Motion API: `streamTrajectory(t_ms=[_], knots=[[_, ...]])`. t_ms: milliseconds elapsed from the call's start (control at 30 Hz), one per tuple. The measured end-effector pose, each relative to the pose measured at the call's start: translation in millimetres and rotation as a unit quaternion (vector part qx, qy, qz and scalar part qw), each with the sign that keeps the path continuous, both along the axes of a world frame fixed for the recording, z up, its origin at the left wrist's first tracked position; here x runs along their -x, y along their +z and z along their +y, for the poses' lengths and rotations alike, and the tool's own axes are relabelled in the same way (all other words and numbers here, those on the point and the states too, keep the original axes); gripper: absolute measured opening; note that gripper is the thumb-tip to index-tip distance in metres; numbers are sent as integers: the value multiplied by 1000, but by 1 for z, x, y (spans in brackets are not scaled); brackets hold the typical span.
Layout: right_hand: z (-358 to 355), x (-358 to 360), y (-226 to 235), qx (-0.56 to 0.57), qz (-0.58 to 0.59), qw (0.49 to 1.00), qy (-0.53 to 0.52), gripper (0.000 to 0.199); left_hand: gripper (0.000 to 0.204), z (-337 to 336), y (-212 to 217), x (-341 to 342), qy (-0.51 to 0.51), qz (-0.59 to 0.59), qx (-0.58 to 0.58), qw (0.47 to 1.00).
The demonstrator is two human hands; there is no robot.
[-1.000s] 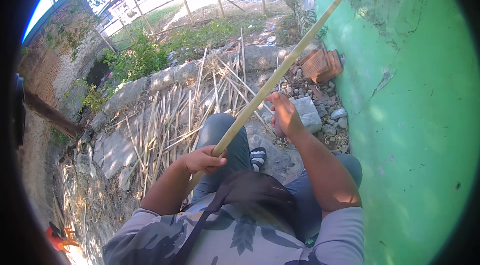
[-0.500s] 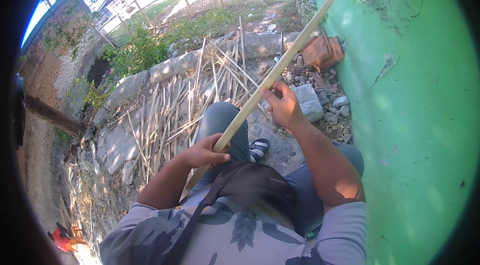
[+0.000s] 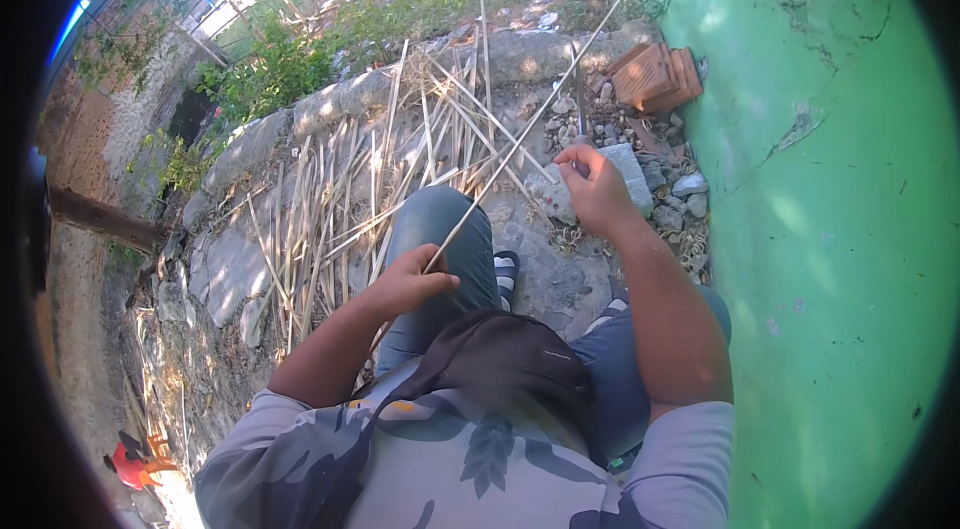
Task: The person shaves and scrapes bamboo sticks using a knife, holding the sticks by hand and drawing the blade along their surfaces.
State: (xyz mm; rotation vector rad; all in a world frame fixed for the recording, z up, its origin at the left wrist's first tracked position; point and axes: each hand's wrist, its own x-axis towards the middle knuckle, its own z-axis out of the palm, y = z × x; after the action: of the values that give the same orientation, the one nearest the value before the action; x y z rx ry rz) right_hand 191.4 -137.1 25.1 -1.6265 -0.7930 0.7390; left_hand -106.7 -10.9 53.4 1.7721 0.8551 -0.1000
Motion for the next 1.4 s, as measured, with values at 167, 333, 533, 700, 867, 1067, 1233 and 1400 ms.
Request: streamTrajectory(t_ms=[167,333,533,700,867,1067,1233,1400], knots=[[-5,-28,-4,27,-291,954,-70,41,24,20,-13,1,75,-27,86,993],[-10,-8,36,-61,-425,901,-68,65,21,34,-18,13,87,-34,231,969],[-1,21,36,113,-518,847,34,30,30,24,-12,12,52,4,109,993],[12,53,22,77,-510,842,157,25,35,29,-16,0,26,2,-153,988],[19,61,0,12,-513,839,182,26,34,23,-23,-9,0,8,-243,970],[24,17,-1,172,-461,863,114,24,33,28,-24,-11,-29,51,-239,969],[30,59,-17,74,-462,861,201,20,29,30,-24,-9,-39,51,-230,971],[37,36,-11,163,-425,870,189,20,28,35,-21,-5,-41,29,-204,978]])
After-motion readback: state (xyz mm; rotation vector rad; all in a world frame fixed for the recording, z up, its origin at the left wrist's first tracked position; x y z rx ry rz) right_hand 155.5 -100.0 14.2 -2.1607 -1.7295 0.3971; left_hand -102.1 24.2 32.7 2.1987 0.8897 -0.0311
